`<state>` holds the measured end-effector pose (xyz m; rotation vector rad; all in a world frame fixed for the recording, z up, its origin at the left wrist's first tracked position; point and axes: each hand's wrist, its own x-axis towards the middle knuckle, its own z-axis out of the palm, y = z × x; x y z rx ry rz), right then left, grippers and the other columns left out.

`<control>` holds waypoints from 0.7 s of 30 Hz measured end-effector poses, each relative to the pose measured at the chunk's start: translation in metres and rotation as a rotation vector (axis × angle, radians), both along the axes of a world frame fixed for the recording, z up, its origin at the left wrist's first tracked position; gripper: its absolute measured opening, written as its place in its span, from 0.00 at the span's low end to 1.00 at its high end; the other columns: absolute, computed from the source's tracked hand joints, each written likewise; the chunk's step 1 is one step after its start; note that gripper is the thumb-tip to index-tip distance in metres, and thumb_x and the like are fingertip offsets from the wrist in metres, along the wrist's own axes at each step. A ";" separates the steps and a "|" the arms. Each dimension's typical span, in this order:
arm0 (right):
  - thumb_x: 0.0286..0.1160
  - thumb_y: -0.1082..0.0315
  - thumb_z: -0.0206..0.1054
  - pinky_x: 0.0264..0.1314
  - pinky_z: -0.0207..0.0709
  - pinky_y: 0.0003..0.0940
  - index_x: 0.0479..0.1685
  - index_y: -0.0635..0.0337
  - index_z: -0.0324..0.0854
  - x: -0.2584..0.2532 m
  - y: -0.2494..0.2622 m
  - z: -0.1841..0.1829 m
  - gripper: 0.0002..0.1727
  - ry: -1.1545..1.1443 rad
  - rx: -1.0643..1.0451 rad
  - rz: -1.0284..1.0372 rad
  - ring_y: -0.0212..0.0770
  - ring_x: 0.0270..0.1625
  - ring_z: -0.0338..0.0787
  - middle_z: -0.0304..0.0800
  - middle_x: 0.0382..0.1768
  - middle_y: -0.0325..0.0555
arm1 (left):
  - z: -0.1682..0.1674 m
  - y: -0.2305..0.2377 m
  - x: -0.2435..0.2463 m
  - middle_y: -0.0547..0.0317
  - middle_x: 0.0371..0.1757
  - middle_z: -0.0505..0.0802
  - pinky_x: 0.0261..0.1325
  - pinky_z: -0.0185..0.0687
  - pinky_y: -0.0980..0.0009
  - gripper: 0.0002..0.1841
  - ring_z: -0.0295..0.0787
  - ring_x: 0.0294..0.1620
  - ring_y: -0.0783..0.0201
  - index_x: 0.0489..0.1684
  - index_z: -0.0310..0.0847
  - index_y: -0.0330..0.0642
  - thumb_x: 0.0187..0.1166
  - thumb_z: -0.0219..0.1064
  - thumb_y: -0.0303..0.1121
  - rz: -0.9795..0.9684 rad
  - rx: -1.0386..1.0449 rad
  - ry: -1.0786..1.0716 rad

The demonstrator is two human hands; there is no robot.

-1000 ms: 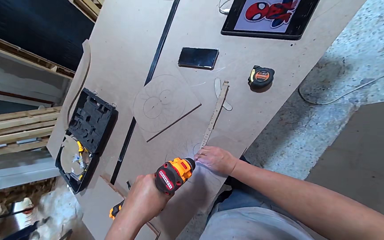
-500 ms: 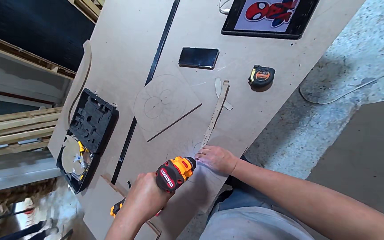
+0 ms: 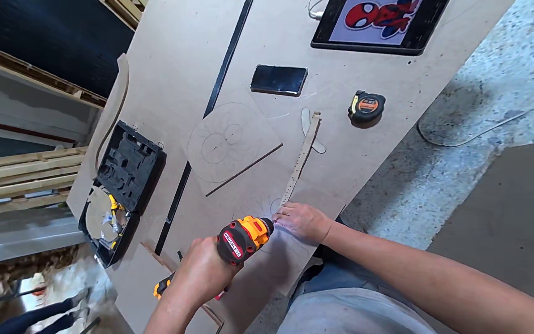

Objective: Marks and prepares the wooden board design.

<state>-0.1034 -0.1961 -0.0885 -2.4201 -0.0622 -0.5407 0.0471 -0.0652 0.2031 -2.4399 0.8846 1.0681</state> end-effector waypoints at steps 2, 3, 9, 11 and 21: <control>0.84 0.65 0.61 0.54 0.87 0.36 0.46 0.53 0.91 0.000 0.000 0.001 0.11 0.007 -0.001 -0.004 0.42 0.49 0.93 0.93 0.41 0.42 | 0.000 0.000 0.000 0.65 0.38 0.93 0.53 0.86 0.58 0.18 0.91 0.46 0.66 0.41 0.90 0.53 0.68 0.77 0.56 -0.002 0.002 0.001; 0.84 0.65 0.61 0.54 0.87 0.36 0.46 0.53 0.91 0.000 0.000 0.001 0.12 0.005 -0.001 -0.009 0.42 0.49 0.93 0.93 0.41 0.42 | 0.000 -0.001 0.000 0.65 0.38 0.93 0.53 0.86 0.58 0.18 0.91 0.46 0.66 0.41 0.90 0.53 0.68 0.76 0.56 -0.005 0.000 0.001; 0.85 0.65 0.60 0.54 0.87 0.36 0.46 0.54 0.91 0.000 0.000 0.001 0.12 0.005 -0.004 -0.009 0.42 0.49 0.93 0.93 0.40 0.42 | -0.001 -0.001 0.000 0.64 0.38 0.93 0.53 0.86 0.57 0.18 0.92 0.46 0.66 0.40 0.90 0.53 0.67 0.77 0.56 -0.012 -0.005 -0.006; 0.84 0.65 0.60 0.54 0.88 0.37 0.45 0.54 0.91 0.000 -0.001 0.002 0.12 0.013 0.003 0.000 0.43 0.49 0.93 0.93 0.40 0.42 | 0.000 -0.001 0.001 0.65 0.38 0.93 0.53 0.86 0.57 0.18 0.91 0.46 0.66 0.41 0.90 0.54 0.67 0.76 0.56 -0.013 -0.009 -0.001; 0.83 0.67 0.61 0.53 0.88 0.37 0.45 0.54 0.91 0.000 0.000 0.002 0.11 0.008 -0.005 -0.007 0.43 0.48 0.93 0.93 0.39 0.43 | -0.001 -0.001 0.000 0.64 0.38 0.93 0.53 0.86 0.56 0.18 0.91 0.46 0.65 0.40 0.90 0.54 0.68 0.75 0.57 -0.024 0.009 -0.004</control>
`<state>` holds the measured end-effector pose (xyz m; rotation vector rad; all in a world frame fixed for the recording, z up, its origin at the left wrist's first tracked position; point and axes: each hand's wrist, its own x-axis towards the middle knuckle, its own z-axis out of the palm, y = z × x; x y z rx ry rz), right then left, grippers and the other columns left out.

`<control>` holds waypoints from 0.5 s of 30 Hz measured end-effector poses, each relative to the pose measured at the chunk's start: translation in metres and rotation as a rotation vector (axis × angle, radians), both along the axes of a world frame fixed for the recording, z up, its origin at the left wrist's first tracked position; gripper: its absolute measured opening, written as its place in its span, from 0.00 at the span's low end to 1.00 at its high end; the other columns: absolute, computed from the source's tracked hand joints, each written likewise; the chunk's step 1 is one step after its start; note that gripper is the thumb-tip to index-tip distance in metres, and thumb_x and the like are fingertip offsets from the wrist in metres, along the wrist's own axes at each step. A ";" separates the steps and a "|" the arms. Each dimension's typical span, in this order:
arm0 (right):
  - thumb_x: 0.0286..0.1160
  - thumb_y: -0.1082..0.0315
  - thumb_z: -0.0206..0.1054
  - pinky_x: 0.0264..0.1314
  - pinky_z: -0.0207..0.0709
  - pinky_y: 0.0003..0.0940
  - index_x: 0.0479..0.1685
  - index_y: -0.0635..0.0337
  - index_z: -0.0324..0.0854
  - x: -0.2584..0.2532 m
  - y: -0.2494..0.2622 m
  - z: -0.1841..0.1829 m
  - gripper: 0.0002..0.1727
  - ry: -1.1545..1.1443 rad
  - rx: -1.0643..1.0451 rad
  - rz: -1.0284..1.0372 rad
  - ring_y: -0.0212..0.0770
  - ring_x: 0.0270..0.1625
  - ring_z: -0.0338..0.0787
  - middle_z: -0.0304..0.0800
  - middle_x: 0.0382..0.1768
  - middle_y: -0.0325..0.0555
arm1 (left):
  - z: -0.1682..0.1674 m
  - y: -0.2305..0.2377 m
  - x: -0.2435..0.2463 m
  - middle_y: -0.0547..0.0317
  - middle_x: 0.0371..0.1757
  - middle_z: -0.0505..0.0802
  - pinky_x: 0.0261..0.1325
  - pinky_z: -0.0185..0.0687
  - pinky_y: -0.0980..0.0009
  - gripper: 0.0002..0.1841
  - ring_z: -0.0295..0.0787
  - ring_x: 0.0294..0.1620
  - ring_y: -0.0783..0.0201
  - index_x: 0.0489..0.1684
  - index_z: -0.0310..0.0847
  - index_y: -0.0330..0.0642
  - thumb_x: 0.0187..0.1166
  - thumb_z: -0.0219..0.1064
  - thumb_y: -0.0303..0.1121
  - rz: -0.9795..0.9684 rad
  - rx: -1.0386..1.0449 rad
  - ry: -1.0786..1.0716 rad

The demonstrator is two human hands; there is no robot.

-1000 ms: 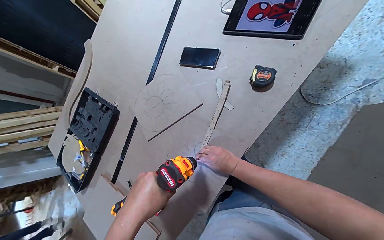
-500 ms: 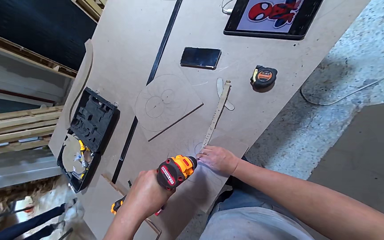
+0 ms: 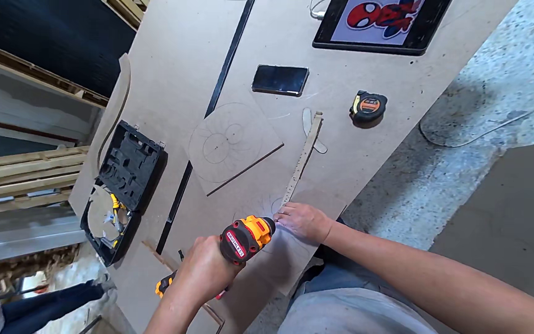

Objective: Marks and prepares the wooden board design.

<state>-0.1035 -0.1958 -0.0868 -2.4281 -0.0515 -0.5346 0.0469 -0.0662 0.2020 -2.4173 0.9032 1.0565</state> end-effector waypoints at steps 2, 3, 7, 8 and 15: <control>0.83 0.67 0.61 0.53 0.88 0.37 0.45 0.54 0.91 0.000 0.000 0.000 0.11 -0.007 -0.006 0.000 0.43 0.48 0.93 0.93 0.39 0.43 | 0.000 -0.001 0.000 0.64 0.38 0.93 0.52 0.86 0.56 0.18 0.91 0.46 0.65 0.40 0.90 0.55 0.67 0.76 0.57 0.002 0.001 -0.001; 0.83 0.67 0.61 0.53 0.88 0.36 0.45 0.54 0.91 0.000 0.000 0.000 0.11 -0.007 -0.005 0.001 0.43 0.49 0.93 0.93 0.39 0.43 | 0.000 -0.001 0.000 0.65 0.38 0.93 0.52 0.86 0.57 0.18 0.91 0.46 0.66 0.41 0.90 0.55 0.67 0.76 0.57 0.001 -0.001 -0.002; 0.84 0.66 0.60 0.53 0.88 0.35 0.44 0.54 0.91 0.001 0.000 -0.001 0.12 -0.026 0.005 -0.006 0.42 0.48 0.93 0.93 0.39 0.43 | 0.001 0.000 -0.001 0.65 0.38 0.93 0.53 0.86 0.57 0.18 0.91 0.46 0.66 0.41 0.89 0.54 0.67 0.76 0.57 0.006 -0.005 -0.002; 0.84 0.66 0.60 0.53 0.88 0.36 0.44 0.54 0.91 0.000 0.000 0.000 0.12 -0.025 0.006 -0.006 0.42 0.48 0.93 0.93 0.39 0.43 | 0.001 0.000 -0.001 0.65 0.38 0.93 0.53 0.86 0.57 0.18 0.91 0.46 0.66 0.41 0.89 0.54 0.67 0.76 0.57 0.004 -0.003 0.000; 0.84 0.65 0.60 0.54 0.88 0.35 0.44 0.55 0.91 0.001 0.000 -0.003 0.12 -0.029 0.001 -0.013 0.42 0.49 0.93 0.93 0.39 0.42 | 0.000 0.000 0.001 0.65 0.37 0.93 0.53 0.86 0.57 0.17 0.91 0.46 0.66 0.41 0.89 0.54 0.68 0.76 0.56 0.015 -0.009 0.012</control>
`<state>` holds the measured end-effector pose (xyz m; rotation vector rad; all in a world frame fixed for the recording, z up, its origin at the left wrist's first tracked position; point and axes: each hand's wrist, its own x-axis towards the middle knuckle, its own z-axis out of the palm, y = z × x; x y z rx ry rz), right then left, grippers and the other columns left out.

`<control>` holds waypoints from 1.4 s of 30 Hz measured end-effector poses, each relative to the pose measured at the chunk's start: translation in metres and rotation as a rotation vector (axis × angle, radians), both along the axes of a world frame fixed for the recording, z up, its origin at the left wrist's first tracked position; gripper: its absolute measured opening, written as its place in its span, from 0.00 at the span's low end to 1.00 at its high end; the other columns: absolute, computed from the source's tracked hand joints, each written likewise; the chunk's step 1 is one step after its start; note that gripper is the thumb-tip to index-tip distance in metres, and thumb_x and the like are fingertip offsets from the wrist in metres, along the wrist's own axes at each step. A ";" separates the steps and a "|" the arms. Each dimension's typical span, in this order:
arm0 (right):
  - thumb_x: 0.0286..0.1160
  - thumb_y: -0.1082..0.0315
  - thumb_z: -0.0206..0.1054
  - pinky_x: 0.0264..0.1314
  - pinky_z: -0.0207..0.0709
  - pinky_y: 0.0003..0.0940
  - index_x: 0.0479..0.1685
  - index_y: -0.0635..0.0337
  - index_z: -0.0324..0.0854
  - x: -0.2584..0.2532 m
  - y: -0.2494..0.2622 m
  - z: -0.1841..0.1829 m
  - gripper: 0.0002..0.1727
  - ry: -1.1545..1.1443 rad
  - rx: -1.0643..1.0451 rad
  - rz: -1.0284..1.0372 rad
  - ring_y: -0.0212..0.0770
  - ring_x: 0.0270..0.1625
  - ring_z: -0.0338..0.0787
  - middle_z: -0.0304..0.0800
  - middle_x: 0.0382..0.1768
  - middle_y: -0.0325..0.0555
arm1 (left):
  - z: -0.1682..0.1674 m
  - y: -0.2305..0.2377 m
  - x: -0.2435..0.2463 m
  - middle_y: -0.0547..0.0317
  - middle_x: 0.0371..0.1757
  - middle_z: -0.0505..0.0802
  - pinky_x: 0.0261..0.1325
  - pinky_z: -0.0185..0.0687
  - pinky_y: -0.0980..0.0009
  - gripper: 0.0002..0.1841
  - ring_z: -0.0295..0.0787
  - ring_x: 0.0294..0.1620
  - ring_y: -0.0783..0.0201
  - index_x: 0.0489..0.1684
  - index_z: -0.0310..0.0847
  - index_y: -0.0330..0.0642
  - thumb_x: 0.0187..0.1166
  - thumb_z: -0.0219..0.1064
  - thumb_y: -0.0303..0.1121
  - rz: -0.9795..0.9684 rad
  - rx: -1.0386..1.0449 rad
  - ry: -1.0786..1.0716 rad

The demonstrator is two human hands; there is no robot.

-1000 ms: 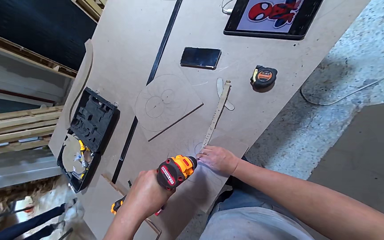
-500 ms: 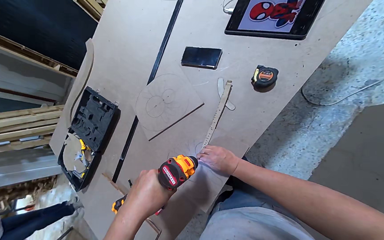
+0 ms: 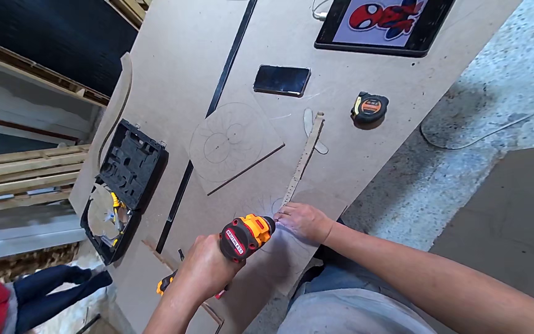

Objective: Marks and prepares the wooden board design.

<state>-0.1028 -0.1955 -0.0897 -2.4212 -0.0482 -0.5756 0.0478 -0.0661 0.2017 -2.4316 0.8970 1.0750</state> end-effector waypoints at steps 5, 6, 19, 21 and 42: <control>0.84 0.66 0.61 0.54 0.88 0.37 0.46 0.54 0.91 0.001 -0.001 0.004 0.11 0.036 0.011 0.016 0.43 0.50 0.93 0.93 0.40 0.43 | 0.000 0.001 0.001 0.64 0.39 0.93 0.54 0.86 0.56 0.18 0.91 0.47 0.65 0.42 0.90 0.53 0.68 0.76 0.56 0.006 0.007 0.001; 0.83 0.66 0.61 0.54 0.88 0.37 0.46 0.54 0.91 0.001 -0.001 0.005 0.11 0.037 0.010 0.017 0.43 0.49 0.93 0.93 0.40 0.43 | 0.000 0.001 0.001 0.63 0.39 0.93 0.54 0.86 0.56 0.19 0.92 0.47 0.64 0.42 0.89 0.53 0.68 0.75 0.57 0.007 0.007 0.002; 0.79 0.67 0.54 0.47 0.89 0.51 0.41 0.61 0.90 -0.001 0.000 0.003 0.16 -0.024 -0.049 -0.033 0.56 0.49 0.96 0.95 0.44 0.53 | 0.013 -0.008 0.001 0.50 0.43 0.94 0.50 0.86 0.40 0.16 0.92 0.50 0.49 0.46 0.88 0.42 0.75 0.72 0.46 -0.030 -0.056 0.178; 0.82 0.66 0.55 0.47 0.89 0.53 0.45 0.61 0.89 -0.002 -0.001 0.011 0.15 0.029 -0.033 -0.012 0.59 0.50 0.95 0.95 0.45 0.55 | 0.012 -0.007 0.002 0.50 0.42 0.94 0.49 0.86 0.40 0.16 0.92 0.49 0.49 0.44 0.88 0.41 0.75 0.71 0.46 -0.028 -0.062 0.185; 0.84 0.71 0.60 0.53 0.88 0.55 0.48 0.68 0.89 -0.003 -0.010 0.032 0.12 0.141 0.035 0.070 0.65 0.52 0.94 0.94 0.48 0.63 | 0.009 -0.005 0.003 0.44 0.40 0.93 0.47 0.85 0.39 0.19 0.93 0.47 0.45 0.41 0.87 0.37 0.75 0.72 0.47 -0.023 -0.071 0.204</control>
